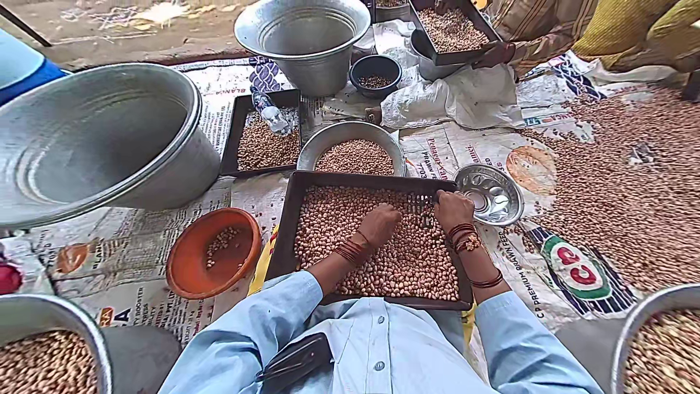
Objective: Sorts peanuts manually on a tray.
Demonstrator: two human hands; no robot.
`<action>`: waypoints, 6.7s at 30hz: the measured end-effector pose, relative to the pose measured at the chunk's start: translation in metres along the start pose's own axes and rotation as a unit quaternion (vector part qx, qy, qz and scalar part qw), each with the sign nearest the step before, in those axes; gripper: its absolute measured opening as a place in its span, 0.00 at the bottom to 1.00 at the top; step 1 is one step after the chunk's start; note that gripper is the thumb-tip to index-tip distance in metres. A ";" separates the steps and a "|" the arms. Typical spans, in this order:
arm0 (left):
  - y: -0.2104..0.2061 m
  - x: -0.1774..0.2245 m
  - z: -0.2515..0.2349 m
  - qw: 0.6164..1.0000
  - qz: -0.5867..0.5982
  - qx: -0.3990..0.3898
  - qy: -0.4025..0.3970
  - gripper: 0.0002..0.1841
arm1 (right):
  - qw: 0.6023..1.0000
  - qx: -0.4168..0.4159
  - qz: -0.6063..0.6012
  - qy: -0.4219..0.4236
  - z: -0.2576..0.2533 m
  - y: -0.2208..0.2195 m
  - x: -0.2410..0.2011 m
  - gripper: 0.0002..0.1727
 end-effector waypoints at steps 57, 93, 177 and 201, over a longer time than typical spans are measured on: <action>0.030 -0.042 0.076 0.975 0.099 0.066 0.187 0.13 | 0.726 0.086 -0.682 0.027 0.022 -0.014 0.056 0.13; -0.017 0.020 0.028 0.997 0.012 -0.064 0.036 0.14 | 0.976 -0.006 -0.168 0.140 0.110 -0.040 -0.004 0.12; 0.041 -0.049 0.079 0.957 0.238 0.044 0.158 0.13 | 0.928 -0.066 -0.285 0.231 0.020 -0.035 -0.115 0.16; -0.042 0.045 0.046 0.826 0.444 -0.321 0.137 0.15 | 0.994 0.032 -0.001 0.105 0.074 -0.031 0.021 0.11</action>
Point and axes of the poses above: each hand's wrist, its own z-axis away from the middle knuckle, its own y-axis out of the back of the hand, x = y × z, the point moved 2 cm from there along -z, towards the middle knuckle, and after that the axes turned 7 degrees about z, right-handed, at the moved point
